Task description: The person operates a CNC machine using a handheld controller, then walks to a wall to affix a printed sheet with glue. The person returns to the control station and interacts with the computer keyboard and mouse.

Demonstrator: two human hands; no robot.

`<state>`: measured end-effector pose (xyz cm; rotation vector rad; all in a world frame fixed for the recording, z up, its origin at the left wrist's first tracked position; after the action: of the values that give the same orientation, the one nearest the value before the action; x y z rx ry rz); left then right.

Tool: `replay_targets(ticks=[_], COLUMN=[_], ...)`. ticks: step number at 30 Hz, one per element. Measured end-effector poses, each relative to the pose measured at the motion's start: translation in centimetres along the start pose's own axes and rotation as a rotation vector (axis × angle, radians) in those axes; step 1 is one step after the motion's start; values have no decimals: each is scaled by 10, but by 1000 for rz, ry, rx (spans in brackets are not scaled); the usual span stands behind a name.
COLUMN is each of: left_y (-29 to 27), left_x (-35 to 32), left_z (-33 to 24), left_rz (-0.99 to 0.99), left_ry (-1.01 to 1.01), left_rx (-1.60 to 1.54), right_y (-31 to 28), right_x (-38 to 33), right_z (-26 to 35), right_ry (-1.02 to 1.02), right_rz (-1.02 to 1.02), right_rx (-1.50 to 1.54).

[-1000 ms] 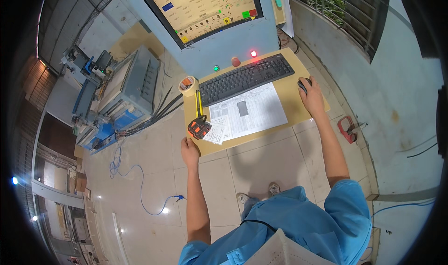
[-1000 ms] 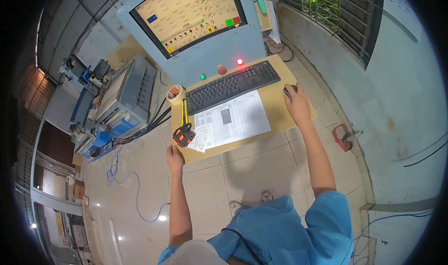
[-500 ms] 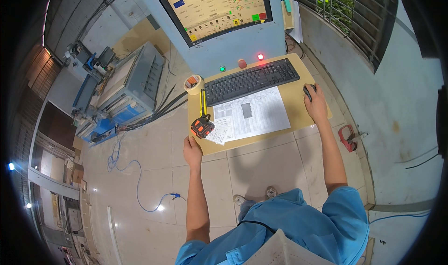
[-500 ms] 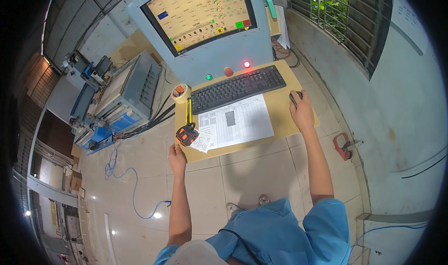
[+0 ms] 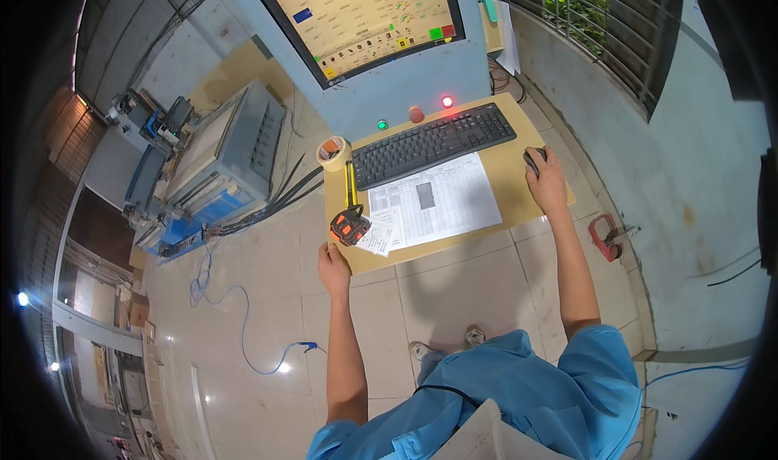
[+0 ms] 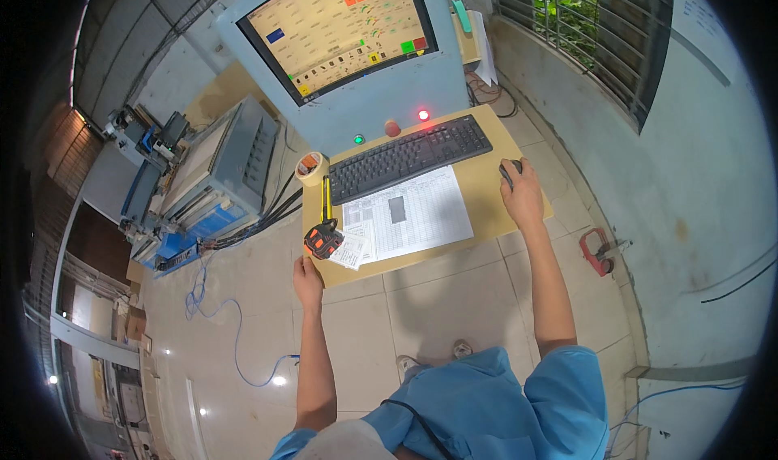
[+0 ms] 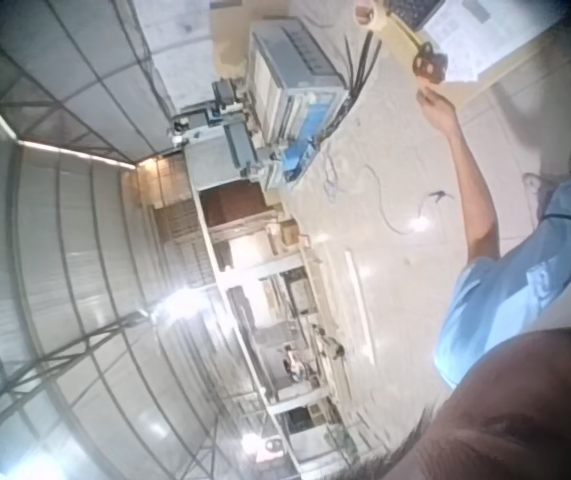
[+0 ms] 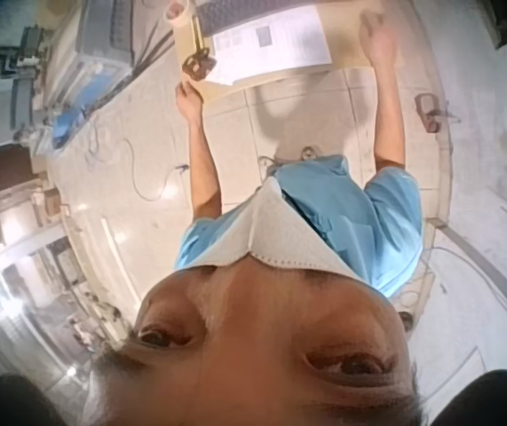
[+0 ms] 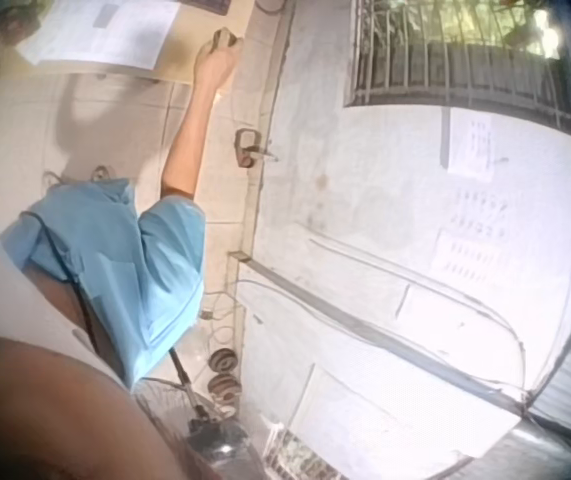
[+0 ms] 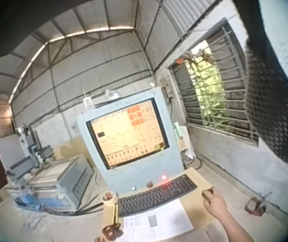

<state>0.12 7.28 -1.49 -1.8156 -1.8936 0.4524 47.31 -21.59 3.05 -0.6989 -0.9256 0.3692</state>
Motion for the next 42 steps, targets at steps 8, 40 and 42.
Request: replay_targets(ticks=[8,40,42], left_y=[-3,7,7], left_x=[-3,9,8], left_z=[3,16,17], left_rz=[-27,3,12], left_ry=[-5,-37,-58], left_rx=[1,-68,-80], right_y=[-5,-1,-1], right_x=[-5,1,1], right_z=[2,2,2], right_ry=[99,-2,4], right_rz=[6,3,-1], right_rx=[-30,57,61])
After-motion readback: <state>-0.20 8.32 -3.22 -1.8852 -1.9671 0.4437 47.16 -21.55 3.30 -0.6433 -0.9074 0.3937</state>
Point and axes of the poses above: each hand's wrist, its own x-axis towards the middle knuckle, its own y-axis out of the palm, z = x × y, the point moved 6 cm from there along x, towards the middle knuckle, and after that the axes turned 10 degrees about -y, right-handed, at the moved point
